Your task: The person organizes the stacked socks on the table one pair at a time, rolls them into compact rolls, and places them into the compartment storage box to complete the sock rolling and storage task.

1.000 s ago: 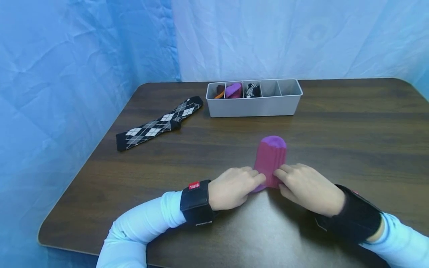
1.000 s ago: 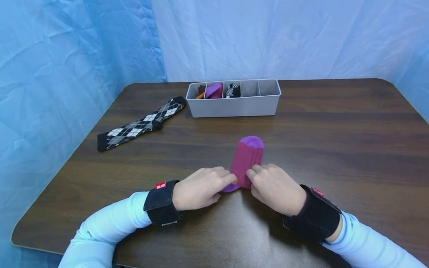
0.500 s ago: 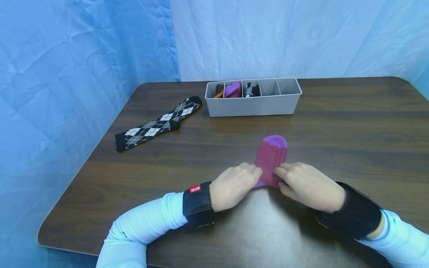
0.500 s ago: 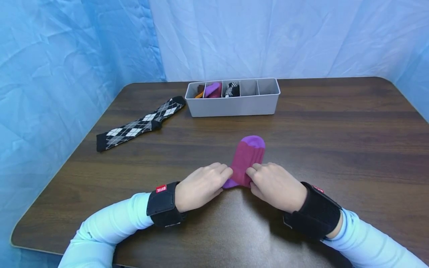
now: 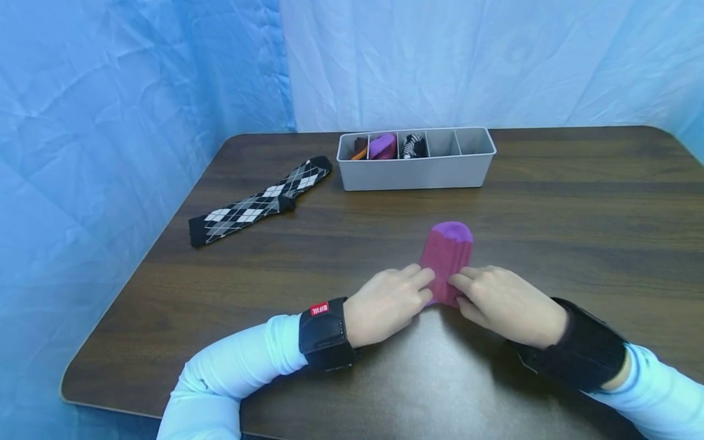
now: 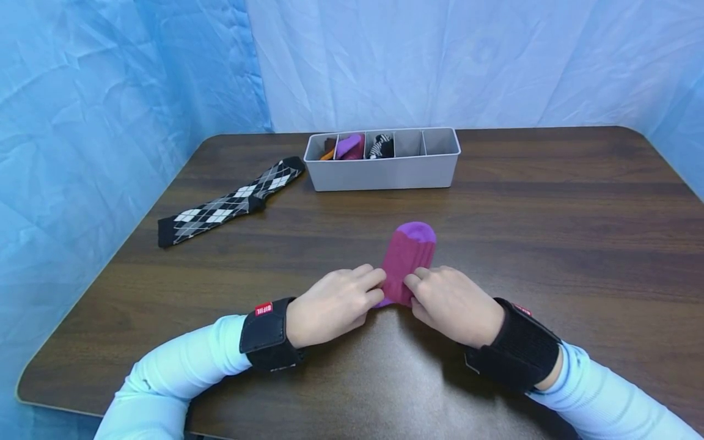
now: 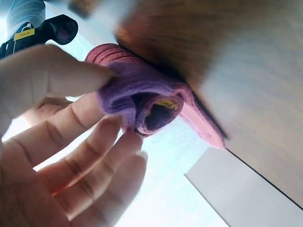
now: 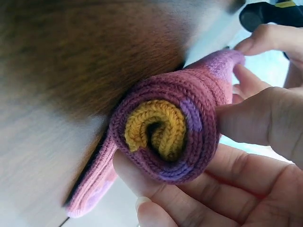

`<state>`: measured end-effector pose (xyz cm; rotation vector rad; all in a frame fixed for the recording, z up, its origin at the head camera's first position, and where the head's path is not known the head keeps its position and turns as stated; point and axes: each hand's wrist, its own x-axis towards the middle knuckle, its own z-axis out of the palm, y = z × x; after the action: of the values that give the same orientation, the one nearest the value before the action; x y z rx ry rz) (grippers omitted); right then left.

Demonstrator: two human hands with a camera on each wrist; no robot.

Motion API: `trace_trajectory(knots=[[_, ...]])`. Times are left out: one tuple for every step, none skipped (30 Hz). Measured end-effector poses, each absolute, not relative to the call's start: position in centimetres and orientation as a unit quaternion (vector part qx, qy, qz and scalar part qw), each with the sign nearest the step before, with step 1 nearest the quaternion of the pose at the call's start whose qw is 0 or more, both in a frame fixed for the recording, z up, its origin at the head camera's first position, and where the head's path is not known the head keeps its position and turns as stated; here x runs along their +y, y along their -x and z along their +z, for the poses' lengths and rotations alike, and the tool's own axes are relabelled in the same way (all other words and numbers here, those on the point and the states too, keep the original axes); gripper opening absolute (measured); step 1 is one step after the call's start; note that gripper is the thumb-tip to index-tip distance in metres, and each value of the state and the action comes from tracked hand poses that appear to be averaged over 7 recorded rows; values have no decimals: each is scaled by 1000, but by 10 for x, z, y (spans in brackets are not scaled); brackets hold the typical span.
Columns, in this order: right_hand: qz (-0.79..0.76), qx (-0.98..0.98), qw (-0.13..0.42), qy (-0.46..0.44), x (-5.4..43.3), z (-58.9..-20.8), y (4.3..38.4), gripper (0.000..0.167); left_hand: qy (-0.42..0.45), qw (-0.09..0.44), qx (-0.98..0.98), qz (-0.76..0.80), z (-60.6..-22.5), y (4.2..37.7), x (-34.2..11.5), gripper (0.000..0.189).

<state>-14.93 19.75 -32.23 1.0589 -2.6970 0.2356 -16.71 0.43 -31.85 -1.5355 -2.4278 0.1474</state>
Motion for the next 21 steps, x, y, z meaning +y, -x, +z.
trace_trajectory(knots=[[80, -920, 120, -363, 197, -323, 149, 13, 534, 125, -835, 46, -318, 167, 4, 15], [80, -920, 120, -364, 197, -323, 149, 13, 537, 119, -834, 39, -317, 167, 3, 15], [81, -920, 121, -365, 197, -323, 150, 14, 539, 114, -834, 31, -316, 167, 3, 15], [81, -919, 121, -366, 197, -323, 150, 14, 541, 110, -833, 21, -316, 167, 2, 14], [81, -918, 121, -369, 197, -324, 150, 15, 543, 105, -833, 13, -315, 167, 2, 14], [82, -916, 122, -372, 196, -324, 150, 15, 545, 102, -833, 4, -314, 167, 1, 13], [82, -916, 120, -374, 196, -324, 150, 16, 546, 97, -832, -5, -313, 167, 0, 13], [82, -915, 117, -378, 196, -325, 150, 17, 548, 93, -831, -11, -311, 167, -1, 13], [81, -914, 114, -381, 195, -325, 149, 17, 550, 87, -831, -16, -310, 166, -2, 14], [80, -913, 113, -385, 195, -325, 149, 18, 552, 78, -830, -22, -308, 165, -2, 15], [78, -911, 114, -389, 194, -326, 148, 19, 553, 67, -830, -27, -307, 165, -3, 17], [77, -909, 115, -392, 194, -326, 147, 19, 555, 61, -829, -35, -306, 164, -4, 19], [76, -908, 118, -395, 193, -326, 147, 19, 557, 51, -828, -42, -305, 164, -4, 23], [74, -905, 124, -400, 193, -327, 146, 19, 557, 41, -828, -48, -304, 164, -4, 27], [70, -902, 133, -404, 193, -327, 145, 20, 557, 31, -828, -55, -304, 164, -4, 29], [65, -899, 142, -409, 193, -328, 145, 21, 556, 21, -829, -62, -305, 164, -3, 32], [59, -897, 148, -413, 193, -329, 144, 23, 552, 14, -831, -65, -305, 164, -3, 35], [53, -894, 153, -418, 193, -329, 144, 24, 547, 7, -834, -70, -306, 165, -2, 37], [46, -892, 157, -422, 193, -329, 144, 27, 539, 2, -839, -74, -307, 166, -1, 39], [40, -890, 158, -426, 193, -329, 144, 28, 530, -2, -844, -79, -307, 166, -1, 38], [34, -888, 159, -429, 193, -330, 144, 30, 522, -1, -849, -84, -308, 167, 0, 37]])
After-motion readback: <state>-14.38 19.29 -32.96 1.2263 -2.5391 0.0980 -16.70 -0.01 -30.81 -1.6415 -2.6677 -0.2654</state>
